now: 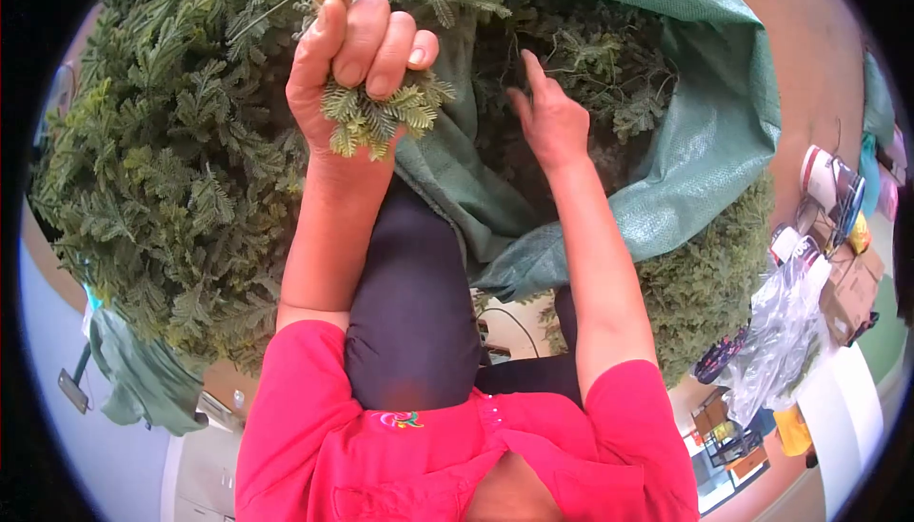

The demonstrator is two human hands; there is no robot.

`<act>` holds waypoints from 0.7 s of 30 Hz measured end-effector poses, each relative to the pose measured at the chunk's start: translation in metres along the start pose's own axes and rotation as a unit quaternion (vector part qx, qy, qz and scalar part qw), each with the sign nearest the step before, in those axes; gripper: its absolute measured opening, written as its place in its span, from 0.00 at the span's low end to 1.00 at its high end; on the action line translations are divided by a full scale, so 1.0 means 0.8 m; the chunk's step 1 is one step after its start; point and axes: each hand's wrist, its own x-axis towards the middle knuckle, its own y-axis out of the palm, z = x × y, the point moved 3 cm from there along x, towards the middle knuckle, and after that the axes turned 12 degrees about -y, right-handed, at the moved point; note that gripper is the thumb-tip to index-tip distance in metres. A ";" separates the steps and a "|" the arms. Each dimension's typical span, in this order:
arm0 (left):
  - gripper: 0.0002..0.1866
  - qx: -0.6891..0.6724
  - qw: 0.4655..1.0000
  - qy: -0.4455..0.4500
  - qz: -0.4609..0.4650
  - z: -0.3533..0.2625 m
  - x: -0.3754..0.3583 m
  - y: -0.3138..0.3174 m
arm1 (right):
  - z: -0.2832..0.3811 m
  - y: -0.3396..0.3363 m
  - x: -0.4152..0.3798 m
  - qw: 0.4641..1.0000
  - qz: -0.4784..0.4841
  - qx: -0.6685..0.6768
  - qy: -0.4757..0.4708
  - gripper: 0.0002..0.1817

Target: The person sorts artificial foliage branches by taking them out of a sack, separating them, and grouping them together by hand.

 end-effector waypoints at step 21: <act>0.17 0.005 1.000 0.022 0.010 0.007 0.000 0.006 | -0.074 -0.303 -0.003 0.894 -0.175 0.408 0.064 0.19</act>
